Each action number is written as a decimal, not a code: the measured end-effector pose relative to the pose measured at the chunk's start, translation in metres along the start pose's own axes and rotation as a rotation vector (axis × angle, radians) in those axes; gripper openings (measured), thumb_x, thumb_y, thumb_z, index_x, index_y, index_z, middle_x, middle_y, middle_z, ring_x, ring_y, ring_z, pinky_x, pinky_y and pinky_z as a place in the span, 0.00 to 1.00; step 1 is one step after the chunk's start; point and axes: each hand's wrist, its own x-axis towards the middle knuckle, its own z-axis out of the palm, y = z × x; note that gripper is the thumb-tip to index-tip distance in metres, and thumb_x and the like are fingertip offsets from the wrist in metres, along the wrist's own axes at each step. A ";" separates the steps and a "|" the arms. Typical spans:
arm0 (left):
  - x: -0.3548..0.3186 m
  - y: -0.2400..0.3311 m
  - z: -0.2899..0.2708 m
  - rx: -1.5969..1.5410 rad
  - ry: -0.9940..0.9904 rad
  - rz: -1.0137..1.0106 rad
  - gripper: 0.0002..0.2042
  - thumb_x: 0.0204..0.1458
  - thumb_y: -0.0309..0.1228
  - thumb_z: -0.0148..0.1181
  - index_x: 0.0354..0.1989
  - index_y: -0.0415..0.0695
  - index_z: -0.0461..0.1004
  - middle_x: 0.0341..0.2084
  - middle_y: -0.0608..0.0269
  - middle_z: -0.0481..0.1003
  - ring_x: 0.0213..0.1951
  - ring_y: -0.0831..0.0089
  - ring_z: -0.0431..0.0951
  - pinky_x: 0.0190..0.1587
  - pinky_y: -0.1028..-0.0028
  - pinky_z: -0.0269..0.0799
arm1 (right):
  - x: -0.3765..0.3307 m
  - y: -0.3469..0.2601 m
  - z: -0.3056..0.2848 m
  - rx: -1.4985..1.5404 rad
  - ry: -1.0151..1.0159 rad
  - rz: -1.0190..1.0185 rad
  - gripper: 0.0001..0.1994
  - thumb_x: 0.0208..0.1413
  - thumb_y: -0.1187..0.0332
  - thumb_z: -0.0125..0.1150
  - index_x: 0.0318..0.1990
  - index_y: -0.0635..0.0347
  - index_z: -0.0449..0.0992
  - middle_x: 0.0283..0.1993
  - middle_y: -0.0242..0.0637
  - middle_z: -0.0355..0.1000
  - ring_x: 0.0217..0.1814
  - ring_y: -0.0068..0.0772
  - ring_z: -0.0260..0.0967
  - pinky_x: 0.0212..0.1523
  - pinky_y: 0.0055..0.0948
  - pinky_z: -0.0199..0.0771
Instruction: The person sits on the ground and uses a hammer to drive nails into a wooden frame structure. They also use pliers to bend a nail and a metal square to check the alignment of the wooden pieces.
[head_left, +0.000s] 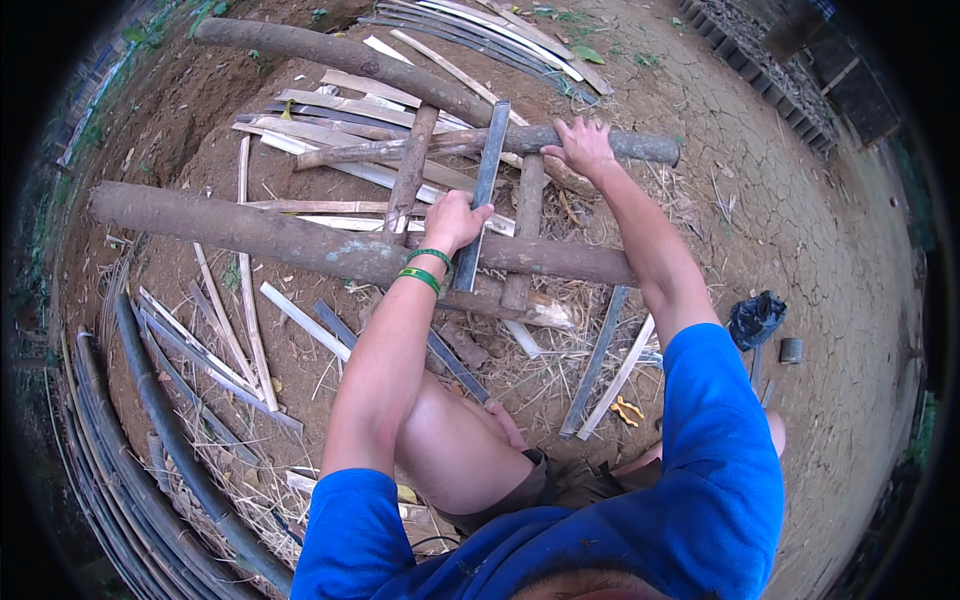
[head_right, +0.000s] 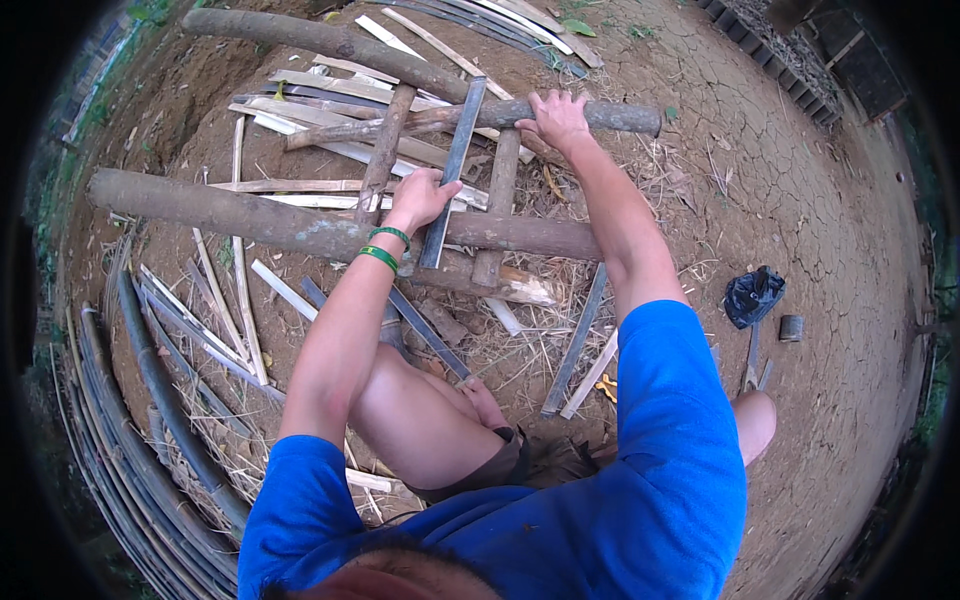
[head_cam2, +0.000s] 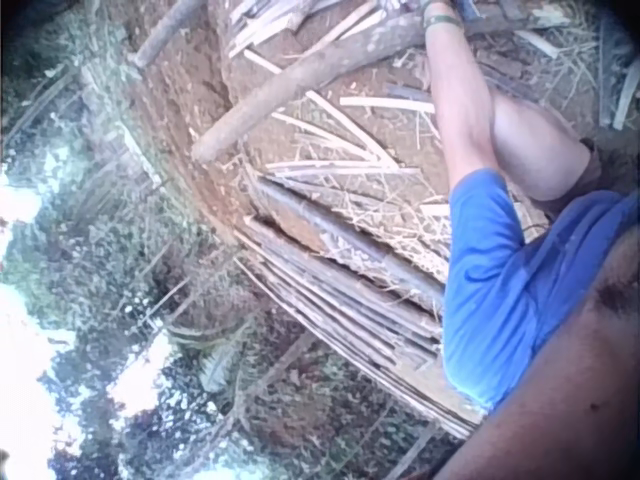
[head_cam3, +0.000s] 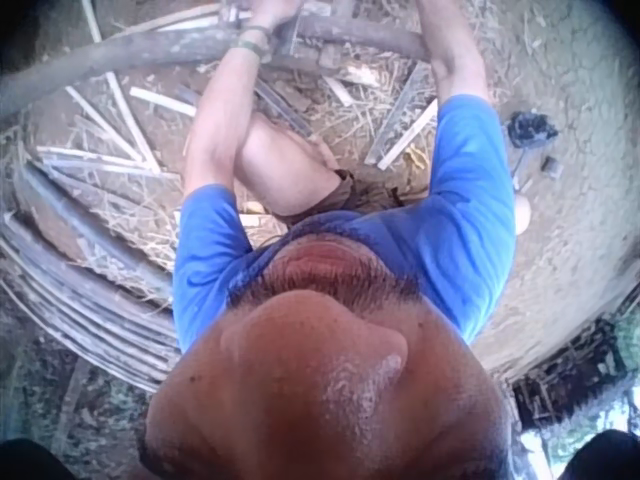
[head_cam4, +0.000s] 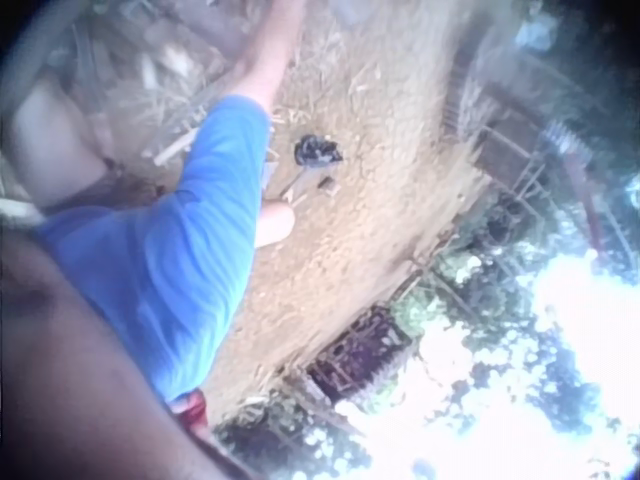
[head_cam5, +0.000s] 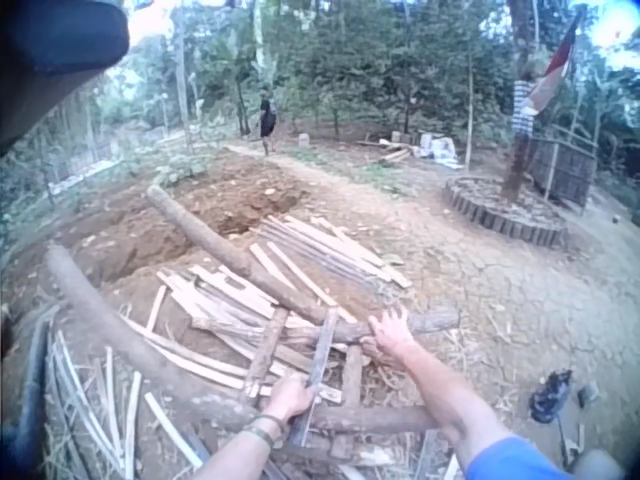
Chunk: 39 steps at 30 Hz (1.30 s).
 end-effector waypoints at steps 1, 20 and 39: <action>0.000 0.000 0.000 -0.020 -0.003 0.006 0.23 0.52 0.50 0.64 0.41 0.39 0.81 0.42 0.43 0.80 0.49 0.49 0.79 0.53 0.58 0.73 | -0.002 0.001 0.001 0.027 0.003 0.011 0.33 0.56 0.33 0.52 0.58 0.47 0.69 0.56 0.49 0.70 0.63 0.56 0.65 0.61 0.71 0.56; 0.000 0.004 -0.005 -0.030 -0.018 0.003 0.22 0.52 0.48 0.64 0.37 0.35 0.81 0.39 0.40 0.80 0.46 0.48 0.79 0.52 0.58 0.73 | 0.000 0.004 0.000 0.047 -0.032 0.027 0.33 0.54 0.34 0.55 0.61 0.43 0.68 0.60 0.47 0.68 0.66 0.51 0.63 0.63 0.70 0.54; 0.006 0.008 -0.008 0.115 -0.042 0.019 0.24 0.53 0.50 0.62 0.37 0.36 0.82 0.39 0.39 0.79 0.47 0.46 0.79 0.51 0.55 0.73 | -0.210 0.001 -0.093 0.160 -0.360 -0.196 0.33 0.40 0.41 0.74 0.48 0.55 0.75 0.35 0.43 0.80 0.42 0.48 0.79 0.44 0.46 0.78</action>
